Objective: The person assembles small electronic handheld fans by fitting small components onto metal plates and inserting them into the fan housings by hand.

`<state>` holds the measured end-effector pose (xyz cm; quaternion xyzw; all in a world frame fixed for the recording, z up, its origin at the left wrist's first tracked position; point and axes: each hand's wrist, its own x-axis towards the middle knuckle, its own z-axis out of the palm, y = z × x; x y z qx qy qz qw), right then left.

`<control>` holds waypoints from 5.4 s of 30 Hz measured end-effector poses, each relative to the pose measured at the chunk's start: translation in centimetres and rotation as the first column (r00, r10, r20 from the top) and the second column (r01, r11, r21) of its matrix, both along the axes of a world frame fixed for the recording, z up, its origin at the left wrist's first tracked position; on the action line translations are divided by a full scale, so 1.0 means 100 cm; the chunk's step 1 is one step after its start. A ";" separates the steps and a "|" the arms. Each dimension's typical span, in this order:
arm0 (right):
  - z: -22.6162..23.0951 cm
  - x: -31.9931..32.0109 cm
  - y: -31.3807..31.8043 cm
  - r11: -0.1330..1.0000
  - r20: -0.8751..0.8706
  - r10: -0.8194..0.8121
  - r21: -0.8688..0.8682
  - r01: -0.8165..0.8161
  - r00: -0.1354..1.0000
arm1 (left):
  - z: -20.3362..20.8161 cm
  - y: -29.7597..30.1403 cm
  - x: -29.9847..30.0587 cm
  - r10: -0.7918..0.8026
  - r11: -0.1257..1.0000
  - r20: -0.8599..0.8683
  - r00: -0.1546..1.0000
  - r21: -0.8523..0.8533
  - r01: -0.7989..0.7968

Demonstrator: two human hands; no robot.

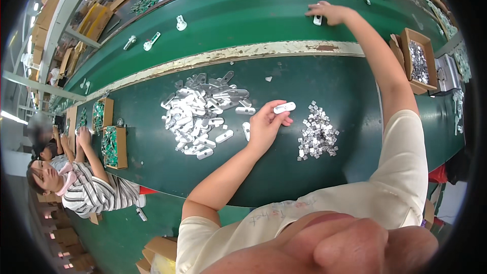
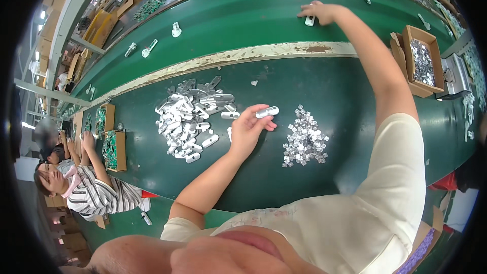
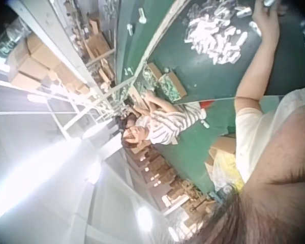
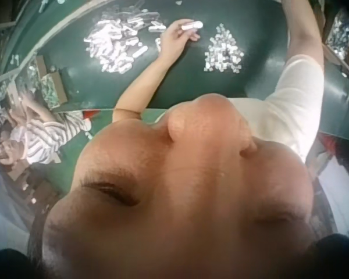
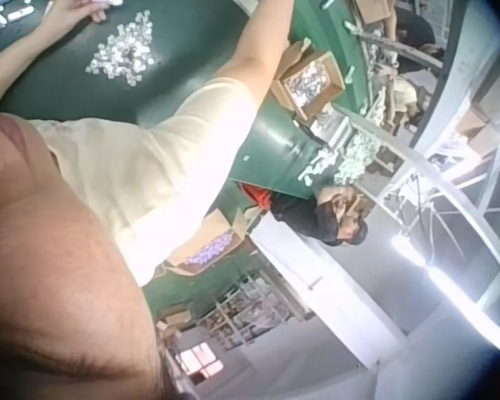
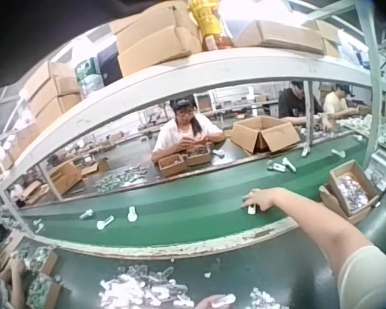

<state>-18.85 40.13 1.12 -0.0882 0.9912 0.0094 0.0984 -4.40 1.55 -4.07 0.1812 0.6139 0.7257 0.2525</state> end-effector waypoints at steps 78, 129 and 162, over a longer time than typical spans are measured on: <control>0.007 0.231 -0.252 0.168 0.030 -0.305 -0.982 0.085 0.952 | 0.029 -0.028 0.034 0.100 0.989 -0.161 0.982 0.124 -0.081; -0.002 0.241 -0.212 0.011 0.141 -0.247 -0.989 0.148 0.959 | 0.055 -0.022 0.006 0.021 0.998 0.093 0.995 0.056 -0.026; -0.004 0.238 -0.229 -0.313 0.264 -0.074 -0.921 0.229 0.962 | 0.022 -0.012 0.041 0.070 0.998 -0.187 0.980 0.018 -0.068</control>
